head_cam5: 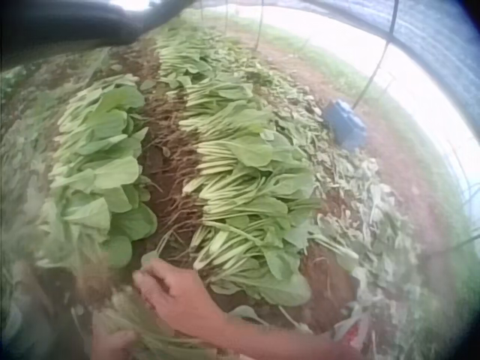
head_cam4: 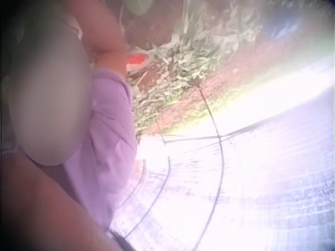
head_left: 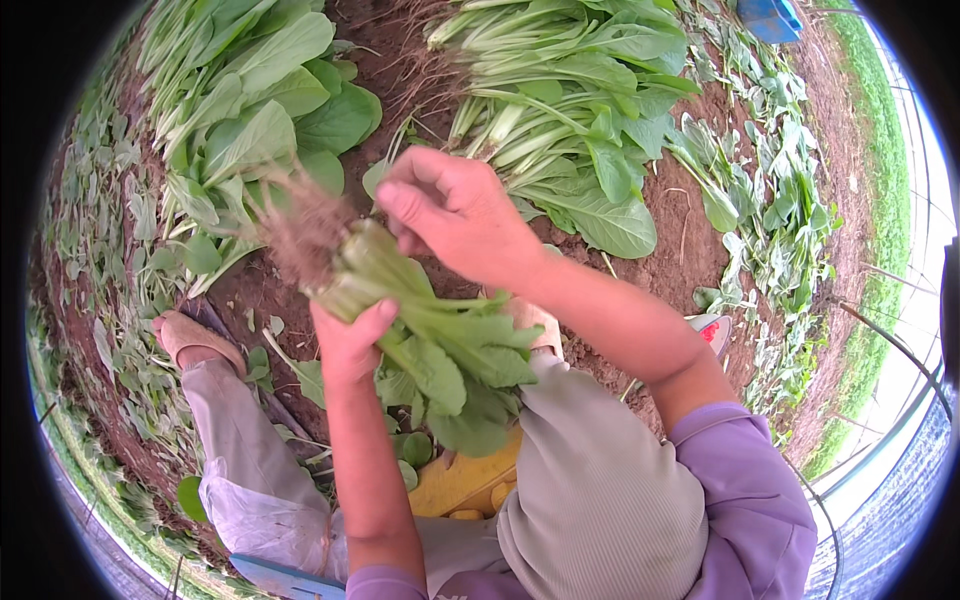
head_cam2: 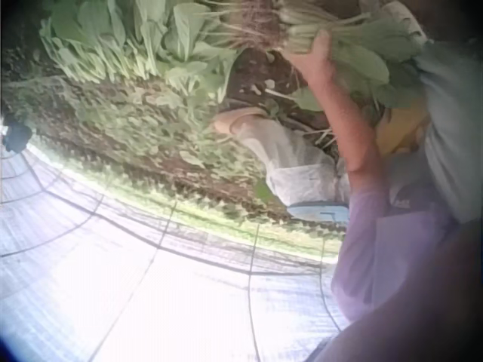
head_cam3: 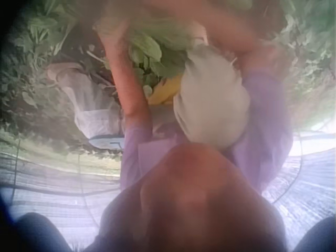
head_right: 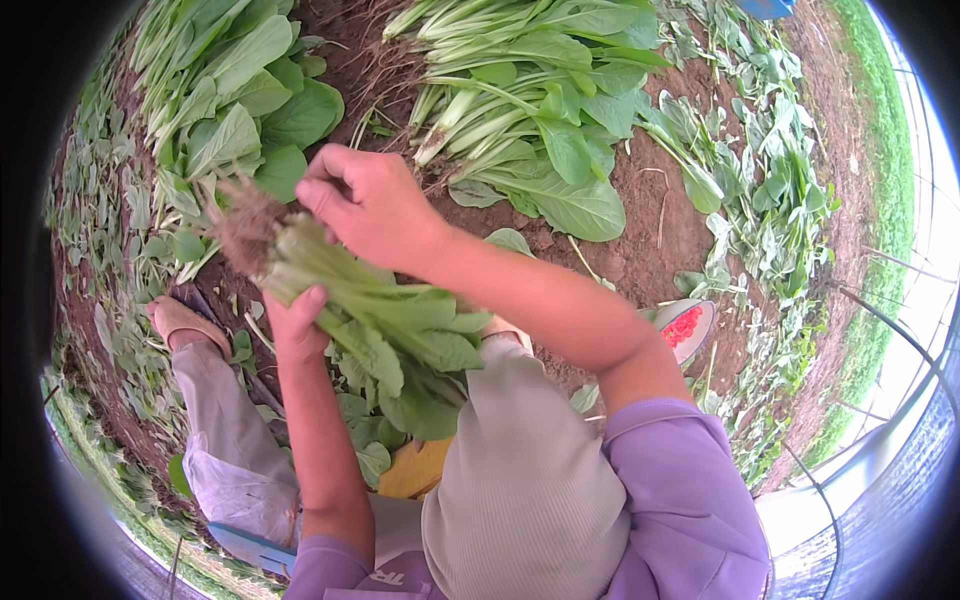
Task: The person harvests leafy green vegetables by pulling them from the soil, gathers them into bundles, and ties them with rubber bands. The person works in a garden bed, repeatedly picking vegetables and organizing them into neat bunches.
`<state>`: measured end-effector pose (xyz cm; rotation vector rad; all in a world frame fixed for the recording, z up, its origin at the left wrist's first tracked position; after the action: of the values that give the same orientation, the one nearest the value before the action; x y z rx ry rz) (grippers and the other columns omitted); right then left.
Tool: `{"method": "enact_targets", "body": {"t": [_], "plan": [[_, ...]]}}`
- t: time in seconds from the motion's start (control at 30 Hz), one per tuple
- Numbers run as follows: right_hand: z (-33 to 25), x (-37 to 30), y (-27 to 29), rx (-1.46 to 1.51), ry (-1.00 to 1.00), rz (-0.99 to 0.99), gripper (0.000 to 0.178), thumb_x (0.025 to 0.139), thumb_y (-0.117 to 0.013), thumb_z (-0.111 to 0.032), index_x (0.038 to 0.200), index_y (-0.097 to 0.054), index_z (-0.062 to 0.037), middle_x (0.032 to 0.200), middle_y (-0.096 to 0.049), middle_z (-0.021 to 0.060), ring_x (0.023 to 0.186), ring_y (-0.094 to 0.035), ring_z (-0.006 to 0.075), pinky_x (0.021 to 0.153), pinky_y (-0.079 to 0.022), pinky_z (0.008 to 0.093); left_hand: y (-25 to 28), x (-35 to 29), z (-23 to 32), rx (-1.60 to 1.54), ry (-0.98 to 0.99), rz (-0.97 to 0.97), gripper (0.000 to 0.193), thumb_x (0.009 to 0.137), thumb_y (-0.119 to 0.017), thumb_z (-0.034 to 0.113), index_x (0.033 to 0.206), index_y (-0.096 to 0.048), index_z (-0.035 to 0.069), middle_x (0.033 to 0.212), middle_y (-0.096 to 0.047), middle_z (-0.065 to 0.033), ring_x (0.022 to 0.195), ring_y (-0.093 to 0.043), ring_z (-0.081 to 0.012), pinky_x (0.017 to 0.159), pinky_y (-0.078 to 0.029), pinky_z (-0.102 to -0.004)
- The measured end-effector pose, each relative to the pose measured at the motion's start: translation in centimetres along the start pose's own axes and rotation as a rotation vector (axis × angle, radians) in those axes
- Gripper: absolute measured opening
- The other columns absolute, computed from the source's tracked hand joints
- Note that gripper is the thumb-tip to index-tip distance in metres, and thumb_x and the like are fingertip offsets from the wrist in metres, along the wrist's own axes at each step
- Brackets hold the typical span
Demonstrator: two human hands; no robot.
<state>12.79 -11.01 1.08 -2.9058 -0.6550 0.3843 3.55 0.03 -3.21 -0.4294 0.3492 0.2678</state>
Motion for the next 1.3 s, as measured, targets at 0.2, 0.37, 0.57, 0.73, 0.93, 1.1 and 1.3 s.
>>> {"method": "enact_targets", "body": {"t": [0.2, 0.37, 0.57, 0.73, 0.93, 1.1, 1.3], "plan": [[2.2, 0.7, 8.7, -1.106, 0.306, 0.108, 0.018, 0.073, -0.059, -0.022, 0.081, -0.056, -0.0062, 0.079, -0.056, 0.0109, 0.072, -0.055, 0.0283, 0.064, -0.045, 0.0366, 1.2, -3.3, 6.4, -0.23, -0.198, -0.383, 0.08, 0.051, -0.076, 0.03, 0.113, -0.032, 0.005, 0.085, -0.05, -0.0128, 0.072, -0.051, -0.0225, 0.065, -0.047, -0.0331], [4.8, 3.2, 15.6, -1.361, 0.072, 0.134, 0.018, 0.073, -0.055, -0.01, 0.091, -0.053, -0.0065, 0.09, -0.054, 0.011, 0.079, -0.055, 0.0282, 0.067, -0.046, 0.0357, 0.9, -3.5, 6.8, -0.084, -0.106, -0.35, 0.078, 0.048, -0.077, 0.025, 0.11, -0.034, 0.005, 0.086, -0.05, -0.0153, 0.072, -0.052, -0.024, 0.066, -0.047, -0.0328], [0.0, 4.8, 17.3, -1.635, 0.532, 0.293, 0.025, 0.074, -0.053, -0.007, 0.099, -0.05, -0.0073, 0.097, -0.052, 0.0106, 0.096, -0.049, 0.0263, 0.08, -0.043, 0.0356, -0.3, -3.6, 1.8, -0.134, 0.152, -0.258, 0.083, 0.046, -0.076, 0.018, 0.115, -0.032, 0.004, 0.094, -0.049, -0.0154, 0.084, -0.053, -0.0264, 0.072, -0.046, -0.0386], [1.0, 7.1, 17.5, -1.583, 0.324, 0.124, 0.028, 0.073, -0.056, -0.009, 0.1, -0.051, -0.0072, 0.096, -0.052, 0.0099, 0.096, -0.048, 0.0243, 0.083, -0.042, 0.0338, -1.1, -2.9, 0.4, 0.021, 0.249, -0.286, 0.086, 0.049, -0.077, 0.026, 0.119, -0.031, 0.006, 0.096, -0.049, -0.0136, 0.087, -0.053, -0.0252, 0.075, -0.046, -0.0369], [3.9, 5.4, 11.0, -1.556, 0.592, -0.194, 0.03, 0.066, -0.063, -0.014, 0.095, -0.055, -0.0095, 0.094, -0.053, 0.0047, 0.098, -0.048, 0.0217, 0.086, -0.039, 0.034, -0.3, -2.1, 0.4, 0.06, 0.264, -0.276, 0.085, 0.05, -0.076, 0.029, 0.119, -0.032, 0.006, 0.096, -0.049, -0.0116, 0.088, -0.053, -0.0239, 0.077, -0.046, -0.0377], [-0.4, 4.5, 14.3, -1.267, 0.625, -0.017, 0.025, 0.069, -0.063, -0.008, 0.094, -0.057, -0.0088, 0.097, -0.058, 0.0054, 0.094, -0.054, 0.0221, 0.083, -0.042, 0.0337, -0.4, -2.6, 1.2, 0.018, 0.203, -0.326, 0.08, 0.051, -0.075, 0.025, 0.117, -0.035, 0.003, 0.098, -0.049, -0.0133, 0.088, -0.053, -0.0252, 0.078, -0.045, -0.0394], [-8.6, 1.8, 16.3, -0.83, 0.523, 0.101, 0.021, 0.08, -0.054, -0.006, 0.101, -0.056, -0.0066, 0.101, -0.059, 0.0052, 0.098, -0.054, 0.0172, 0.085, -0.042, 0.0278, -0.5, -2.8, 1.9, -0.093, 0.142, -0.33, 0.066, 0.052, -0.075, 0.021, 0.106, -0.045, -0.002, 0.096, -0.05, -0.0141, 0.088, -0.053, -0.026, 0.075, -0.045, -0.0382]]}}
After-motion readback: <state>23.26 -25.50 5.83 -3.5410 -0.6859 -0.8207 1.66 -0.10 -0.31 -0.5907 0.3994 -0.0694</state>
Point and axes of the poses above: each hand's wrist, its own x-axis towards the middle knuckle, its own y-axis out of the back of the hand, z = x × y, the point moved 9 cm from there along x, towards the middle knuckle
